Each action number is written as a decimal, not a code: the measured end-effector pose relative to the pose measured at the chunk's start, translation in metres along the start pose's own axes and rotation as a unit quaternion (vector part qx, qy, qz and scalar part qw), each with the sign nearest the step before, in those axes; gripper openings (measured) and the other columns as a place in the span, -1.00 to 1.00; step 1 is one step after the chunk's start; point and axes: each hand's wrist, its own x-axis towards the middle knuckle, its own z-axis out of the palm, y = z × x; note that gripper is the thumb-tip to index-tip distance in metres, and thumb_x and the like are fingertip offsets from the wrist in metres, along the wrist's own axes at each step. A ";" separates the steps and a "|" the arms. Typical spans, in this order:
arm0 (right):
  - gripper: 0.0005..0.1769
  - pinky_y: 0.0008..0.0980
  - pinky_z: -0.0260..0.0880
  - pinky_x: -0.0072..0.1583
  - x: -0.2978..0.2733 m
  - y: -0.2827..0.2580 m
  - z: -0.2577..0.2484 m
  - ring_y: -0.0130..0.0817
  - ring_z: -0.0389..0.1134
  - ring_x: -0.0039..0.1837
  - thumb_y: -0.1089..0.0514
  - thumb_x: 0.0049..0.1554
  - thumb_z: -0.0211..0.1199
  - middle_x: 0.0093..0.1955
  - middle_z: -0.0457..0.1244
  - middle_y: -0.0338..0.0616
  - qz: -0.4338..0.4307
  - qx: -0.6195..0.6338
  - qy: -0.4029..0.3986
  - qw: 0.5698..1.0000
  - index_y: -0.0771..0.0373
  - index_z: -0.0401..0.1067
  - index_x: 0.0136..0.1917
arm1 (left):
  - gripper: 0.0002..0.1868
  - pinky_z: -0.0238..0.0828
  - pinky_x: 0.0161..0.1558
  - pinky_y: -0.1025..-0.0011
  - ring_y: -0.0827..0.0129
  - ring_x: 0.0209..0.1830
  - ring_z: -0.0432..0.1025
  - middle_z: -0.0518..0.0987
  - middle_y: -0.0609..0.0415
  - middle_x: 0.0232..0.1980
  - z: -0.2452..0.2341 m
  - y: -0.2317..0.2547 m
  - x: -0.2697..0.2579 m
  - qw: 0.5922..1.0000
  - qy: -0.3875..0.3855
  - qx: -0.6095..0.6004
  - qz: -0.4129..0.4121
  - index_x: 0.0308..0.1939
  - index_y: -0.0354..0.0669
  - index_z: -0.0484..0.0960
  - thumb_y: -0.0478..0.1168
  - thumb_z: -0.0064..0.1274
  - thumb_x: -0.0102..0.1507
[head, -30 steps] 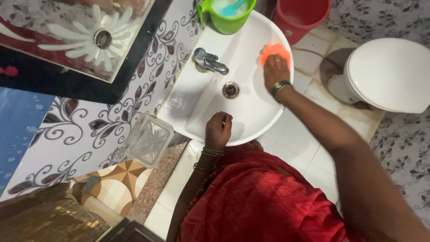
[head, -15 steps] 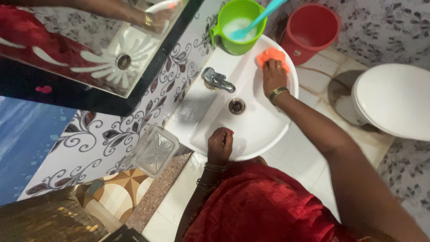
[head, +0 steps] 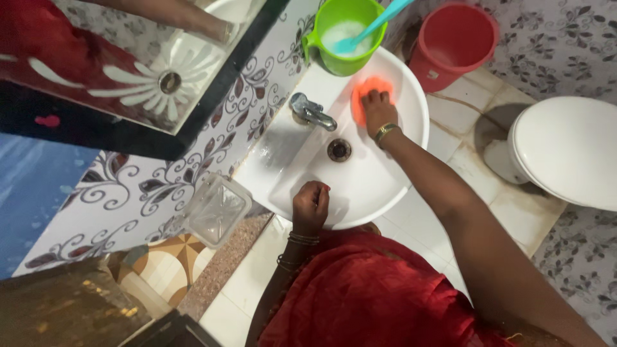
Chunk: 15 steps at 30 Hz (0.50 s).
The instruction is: The person scrubs a white bathroom sink and faucet using an orange sponge. They repeatedly rinse the sponge under running water and wipe the sink basin, faucet, and surrounding countertop area.
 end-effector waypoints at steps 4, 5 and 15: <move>-0.21 -0.04 0.14 0.34 0.019 -0.035 0.072 0.00 0.15 0.39 -0.04 -0.04 0.34 0.34 0.18 -0.01 0.024 -0.098 -0.022 0.995 0.24 0.26 0.41 | -0.94 0.30 -0.43 0.40 0.35 -0.53 0.36 0.55 -0.03 -0.37 0.002 -0.002 0.001 1.000 -0.002 -0.001 -0.014 -0.28 -0.34 0.59 -0.40 0.04 0.28; -0.14 0.01 0.09 0.29 0.016 -0.058 0.093 -0.01 0.12 0.39 -0.22 -0.09 0.40 0.32 0.18 -0.08 0.050 -0.048 -0.133 0.989 0.23 0.26 0.34 | -0.95 0.31 -0.42 0.41 0.36 -0.52 0.37 0.55 -0.03 -0.36 0.002 -0.003 0.001 1.000 0.001 0.005 0.000 -0.28 -0.34 0.59 -0.40 0.04 0.27; -0.61 -0.06 0.38 0.19 -0.061 -0.078 0.073 -0.04 0.33 0.26 0.07 0.05 0.20 0.24 0.30 -0.04 -0.206 0.015 -0.398 0.894 0.08 0.46 0.17 | -0.98 0.34 -0.43 0.45 0.41 -0.52 0.40 0.56 0.00 -0.34 0.005 -0.013 0.000 0.999 0.016 -0.030 -0.008 -0.27 -0.32 0.58 -0.41 0.07 0.27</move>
